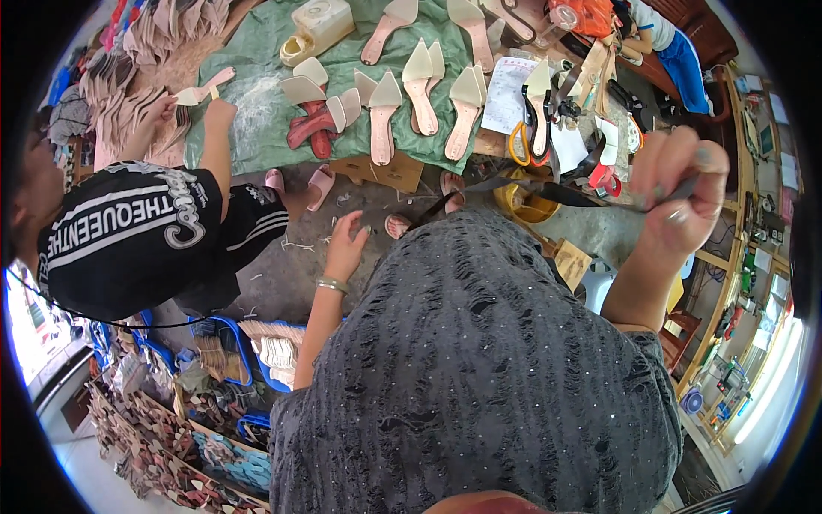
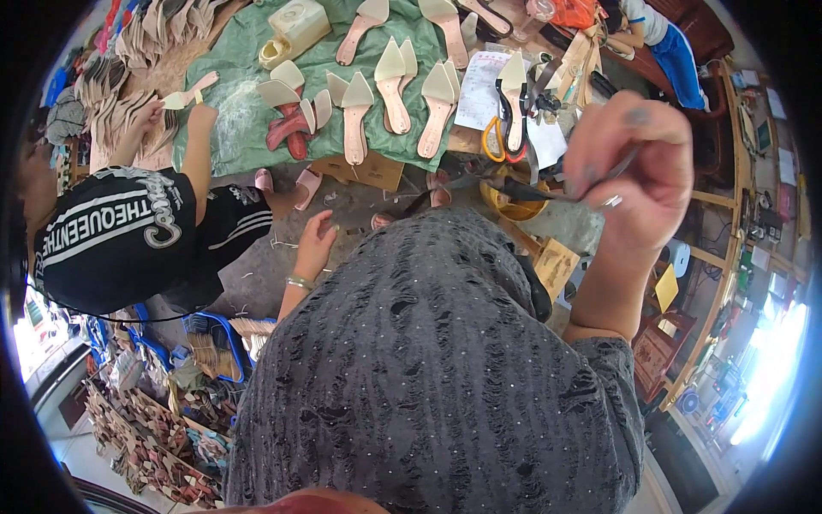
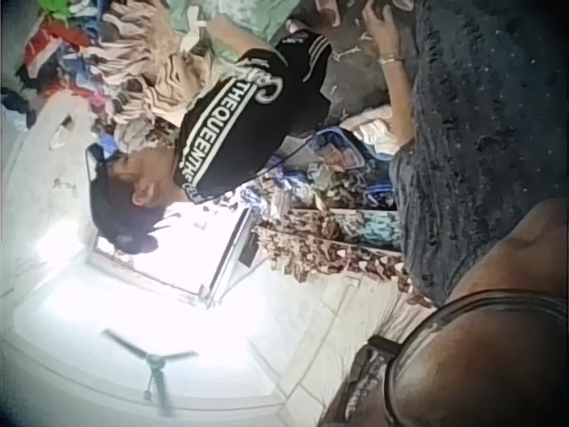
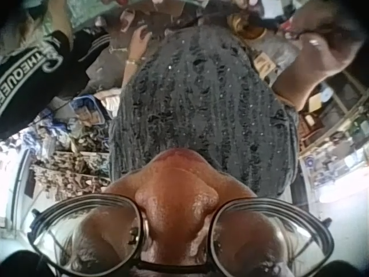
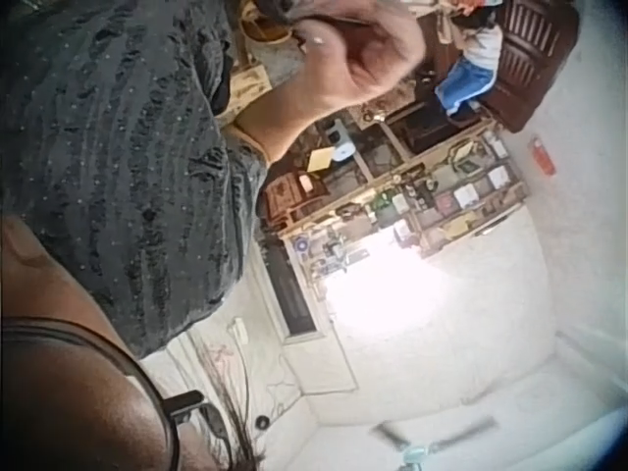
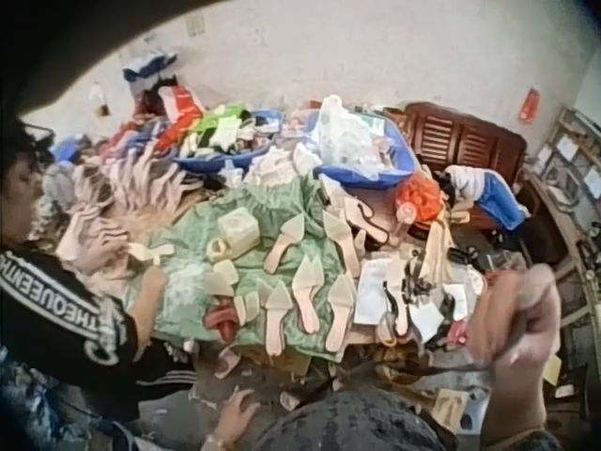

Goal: The person assembles high-heeled shoe components by applying shoe straps to shoe soles and trimming the edges of the straps with scissors.

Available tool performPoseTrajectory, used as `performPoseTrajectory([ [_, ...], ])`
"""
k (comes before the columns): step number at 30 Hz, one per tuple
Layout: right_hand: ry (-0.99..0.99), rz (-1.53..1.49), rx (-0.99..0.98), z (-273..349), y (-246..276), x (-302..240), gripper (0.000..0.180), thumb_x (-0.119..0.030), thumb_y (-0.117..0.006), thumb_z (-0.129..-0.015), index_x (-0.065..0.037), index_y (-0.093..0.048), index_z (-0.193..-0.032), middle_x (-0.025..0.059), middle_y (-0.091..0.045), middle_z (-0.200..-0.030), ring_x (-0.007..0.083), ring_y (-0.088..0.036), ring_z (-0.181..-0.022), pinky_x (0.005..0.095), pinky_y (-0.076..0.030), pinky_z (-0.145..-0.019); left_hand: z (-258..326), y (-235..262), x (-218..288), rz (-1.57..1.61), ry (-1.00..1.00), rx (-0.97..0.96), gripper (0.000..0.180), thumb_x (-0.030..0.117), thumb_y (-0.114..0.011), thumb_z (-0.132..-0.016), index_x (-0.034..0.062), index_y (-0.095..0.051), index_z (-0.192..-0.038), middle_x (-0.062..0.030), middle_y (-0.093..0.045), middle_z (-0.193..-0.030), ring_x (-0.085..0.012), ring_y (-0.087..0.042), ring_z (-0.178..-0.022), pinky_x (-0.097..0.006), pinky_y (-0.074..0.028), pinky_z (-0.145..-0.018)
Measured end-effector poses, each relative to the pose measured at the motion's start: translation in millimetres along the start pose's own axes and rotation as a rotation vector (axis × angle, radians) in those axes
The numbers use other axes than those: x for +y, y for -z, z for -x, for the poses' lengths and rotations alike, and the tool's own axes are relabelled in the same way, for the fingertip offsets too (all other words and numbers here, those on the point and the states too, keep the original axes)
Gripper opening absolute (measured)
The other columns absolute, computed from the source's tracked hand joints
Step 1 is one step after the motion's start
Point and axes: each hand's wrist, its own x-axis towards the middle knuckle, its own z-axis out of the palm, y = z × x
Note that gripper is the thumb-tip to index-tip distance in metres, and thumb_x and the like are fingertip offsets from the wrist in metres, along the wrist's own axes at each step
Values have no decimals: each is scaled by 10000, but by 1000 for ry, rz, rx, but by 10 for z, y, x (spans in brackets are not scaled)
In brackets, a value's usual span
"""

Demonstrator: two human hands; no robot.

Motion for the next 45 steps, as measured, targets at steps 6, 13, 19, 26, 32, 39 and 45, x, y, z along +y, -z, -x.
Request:
performPoseTrajectory([
  [6,-85,-286,-138,93,-1,-38,169,-146,-676,-810,-36,-612,-698,51,-555,-665,140,-516,-540,217,-403,-460,-352,-276,117,216,39,-20,319,102,-580,-882,26,-528,-1188,-72,-590,-1112,-140,-579,-980,-266,-464,-853],
  [13,-202,-349,-143,251,4,66,268,-236,-650,-835,-51,-679,-643,67,-575,-645,175,-536,-574,241,-421,-491,-679,-507,455,303,44,-145,301,77,-564,-884,18,-533,-1178,-63,-612,-1077,-117,-578,-949,-248,-465,-839],
  [19,-114,-363,-194,146,230,193,187,-199,-665,-813,-57,-712,-701,65,-593,-681,175,-529,-574,237,-405,-498,-781,-545,471,277,46,-153,291,71,-557,-885,7,-535,-1168,-73,-610,-1066,-126,-582,-933,-258,-473,-842],
  [26,-214,-191,-169,50,196,466,58,-50,-663,-771,-40,-716,-792,57,-593,-710,155,-572,-638,252,-425,-532,-746,-483,1192,734,25,-249,372,99,-574,-892,-33,-481,-1228,-96,-580,-1152,-162,-544,-1085,-296,-418,-958],
  [32,-315,269,-222,-125,-171,1045,111,-46,-685,-735,-56,-689,-846,54,-609,-722,156,-592,-660,269,-463,-601,-562,-347,2237,755,-247,-378,334,111,-571,-899,1,-520,-1210,-58,-594,-1146,-143,-562,-1050,-282,-437,-917],
  [39,-865,383,121,0,782,2821,257,-263,-586,-855,-60,-683,-980,56,-682,-842,112,-618,-755,268,-484,-689,-482,-290,2216,833,-49,-81,263,155,-494,-953,-36,-569,-1118,-85,-629,-933,-151,-601,-840,-290,-477,-796],
  [45,-1055,983,-196,-97,1477,4062,343,-321,-593,-774,-88,-681,-1009,148,-674,-942,314,-642,-881,389,-495,-804,-292,-259,2195,887,-26,238,477,69,-462,-939,40,-315,-1392,-46,-598,-883,-126,-602,-776,-231,-474,-730],
])
